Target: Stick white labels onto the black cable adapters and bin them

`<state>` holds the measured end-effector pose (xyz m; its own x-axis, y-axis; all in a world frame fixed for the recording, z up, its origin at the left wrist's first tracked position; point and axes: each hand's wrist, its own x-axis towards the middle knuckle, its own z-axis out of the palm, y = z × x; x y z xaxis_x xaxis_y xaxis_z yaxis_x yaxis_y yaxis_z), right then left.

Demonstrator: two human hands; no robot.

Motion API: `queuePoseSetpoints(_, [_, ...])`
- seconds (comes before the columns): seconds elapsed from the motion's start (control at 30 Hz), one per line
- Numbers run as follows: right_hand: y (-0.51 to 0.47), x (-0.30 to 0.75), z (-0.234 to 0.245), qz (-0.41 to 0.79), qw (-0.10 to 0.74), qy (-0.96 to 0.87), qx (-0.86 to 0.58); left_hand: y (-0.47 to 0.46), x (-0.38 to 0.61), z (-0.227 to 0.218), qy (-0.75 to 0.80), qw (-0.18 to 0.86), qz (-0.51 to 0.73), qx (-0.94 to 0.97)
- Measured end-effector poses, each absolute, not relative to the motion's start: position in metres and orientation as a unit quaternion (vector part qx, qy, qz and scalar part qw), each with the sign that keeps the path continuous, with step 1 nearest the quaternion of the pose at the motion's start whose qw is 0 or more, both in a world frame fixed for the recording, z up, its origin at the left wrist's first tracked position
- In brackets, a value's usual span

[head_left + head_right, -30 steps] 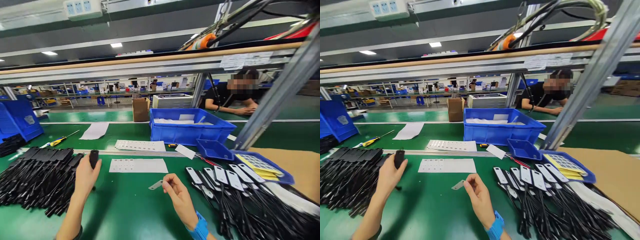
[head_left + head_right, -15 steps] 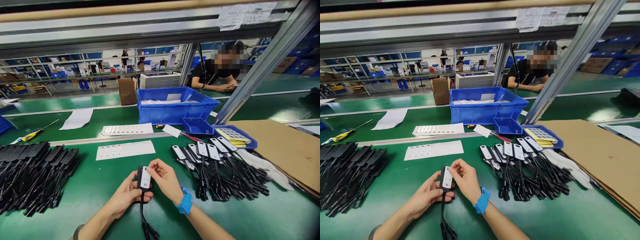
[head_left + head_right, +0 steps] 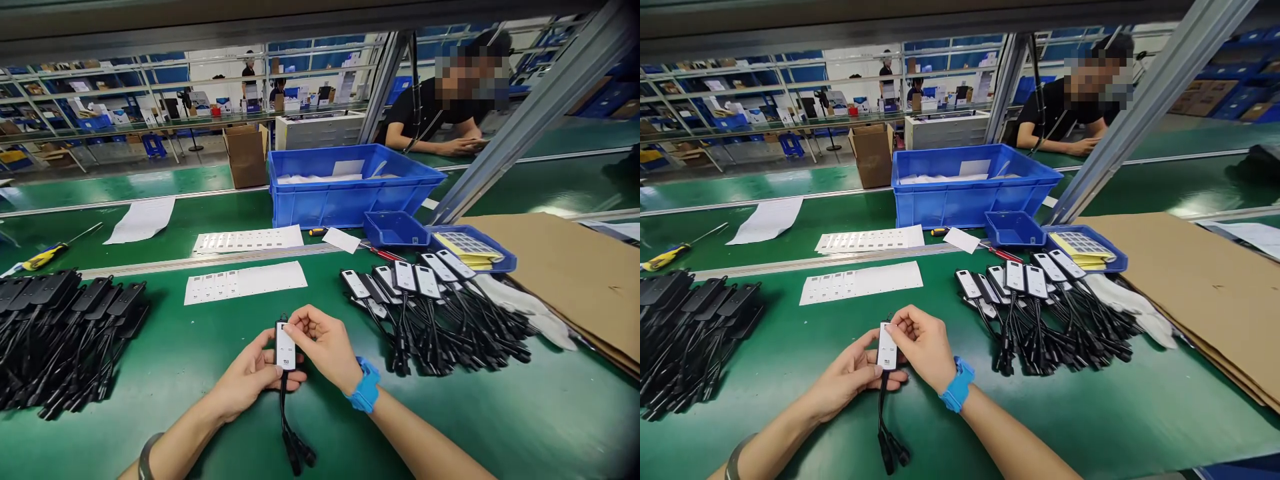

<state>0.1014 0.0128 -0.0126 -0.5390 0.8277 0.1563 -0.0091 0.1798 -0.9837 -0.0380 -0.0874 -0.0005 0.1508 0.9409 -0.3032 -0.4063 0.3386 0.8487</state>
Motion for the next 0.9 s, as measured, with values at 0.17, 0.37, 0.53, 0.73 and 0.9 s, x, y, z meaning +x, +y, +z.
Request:
queuePoseSetpoints(0.17, [0.0114,0.1007,-0.0129,0.562,0.377,-0.664,-0.317,-0.0888,-0.0361,0.0009,0.442,0.685,0.483,0.320])
queuePoseSetpoints(0.37, [0.0113,0.1005,-0.0139,0.570,0.377,-0.654,-0.325,-0.0884,-0.0359,0.0011,0.449,0.682,0.477,0.325])
queuePoseSetpoints(0.53, [0.0107,0.1005,-0.0143,0.566,0.381,-0.655,-0.326,-0.0886,-0.0355,0.0026,0.451,0.671,0.473,0.350])
queuePoseSetpoints(0.73, [0.0122,0.1039,-0.0124,0.535,0.381,-0.670,-0.345,-0.0905,-0.0346,0.0019,0.452,0.656,0.474,0.375])
queuePoseSetpoints(0.9, [0.0182,0.1042,-0.0164,0.494,0.347,-0.710,-0.363,-0.0878,-0.0367,0.0003,0.447,0.670,0.490,0.332])
